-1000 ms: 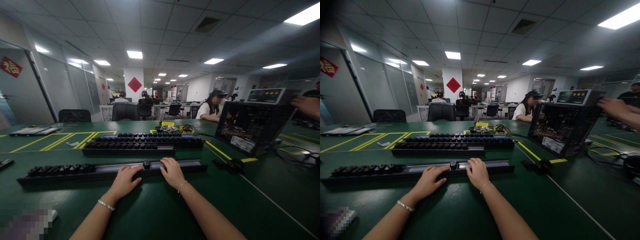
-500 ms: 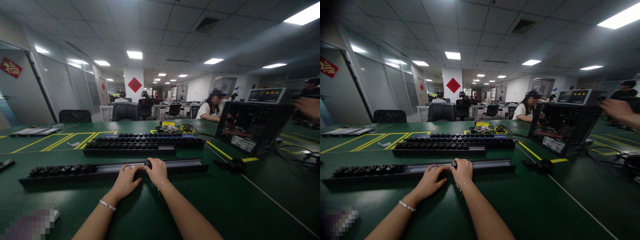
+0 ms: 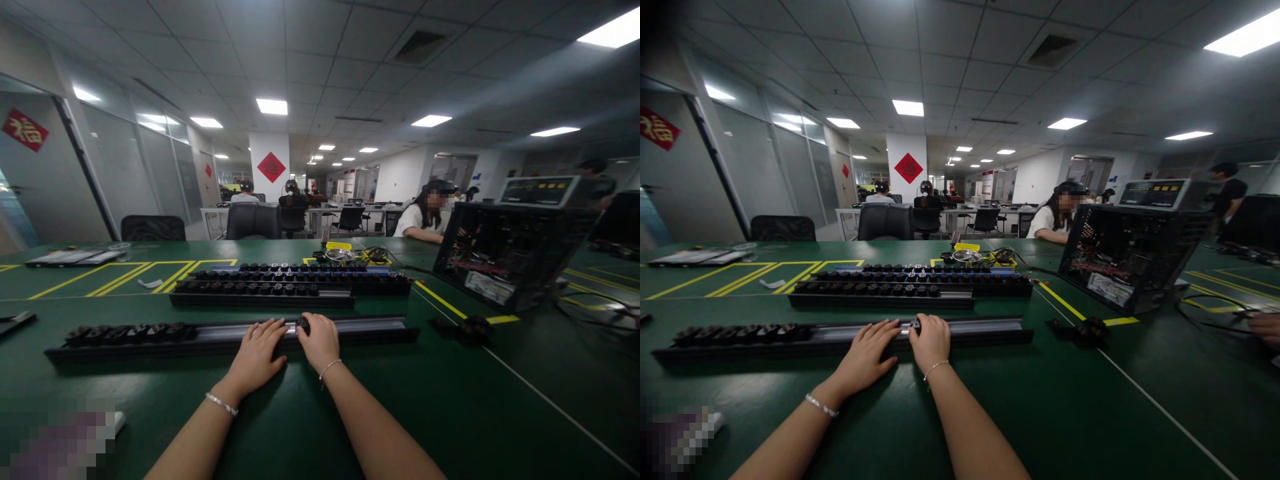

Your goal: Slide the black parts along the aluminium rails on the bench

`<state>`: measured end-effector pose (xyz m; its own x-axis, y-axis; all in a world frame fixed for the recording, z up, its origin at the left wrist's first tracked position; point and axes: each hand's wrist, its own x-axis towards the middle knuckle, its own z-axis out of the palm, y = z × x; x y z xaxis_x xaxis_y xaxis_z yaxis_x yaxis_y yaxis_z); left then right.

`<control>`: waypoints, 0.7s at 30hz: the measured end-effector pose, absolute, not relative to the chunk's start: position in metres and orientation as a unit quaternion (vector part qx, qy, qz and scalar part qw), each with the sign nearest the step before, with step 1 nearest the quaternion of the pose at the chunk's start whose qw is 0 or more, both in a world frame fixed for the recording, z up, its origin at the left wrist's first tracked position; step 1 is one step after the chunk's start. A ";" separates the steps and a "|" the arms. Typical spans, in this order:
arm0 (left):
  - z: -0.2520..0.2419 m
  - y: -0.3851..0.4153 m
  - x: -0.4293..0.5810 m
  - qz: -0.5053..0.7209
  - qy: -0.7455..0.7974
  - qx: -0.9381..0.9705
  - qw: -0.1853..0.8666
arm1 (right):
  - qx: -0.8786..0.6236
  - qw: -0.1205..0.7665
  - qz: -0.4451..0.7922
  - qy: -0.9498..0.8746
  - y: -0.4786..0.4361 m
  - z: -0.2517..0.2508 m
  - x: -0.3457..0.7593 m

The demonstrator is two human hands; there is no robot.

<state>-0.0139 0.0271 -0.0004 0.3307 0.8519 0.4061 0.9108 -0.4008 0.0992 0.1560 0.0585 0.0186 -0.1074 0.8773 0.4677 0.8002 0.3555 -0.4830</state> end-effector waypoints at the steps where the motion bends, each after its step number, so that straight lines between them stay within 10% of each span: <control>1: -0.001 0.027 -0.014 -0.198 -0.542 -0.813 0.077 | -0.565 0.357 0.053 -0.742 0.059 0.018 0.156; 21: 0.000 0.031 -0.017 -0.223 -0.555 -0.798 0.070 | -0.581 0.379 0.033 -0.720 0.058 0.011 0.159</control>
<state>-0.0171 0.0310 0.0004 0.2841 0.8550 0.4339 0.9176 -0.3737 0.1356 0.1589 0.0576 0.0113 -0.0381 0.8613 0.5067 0.8106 0.3231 -0.4883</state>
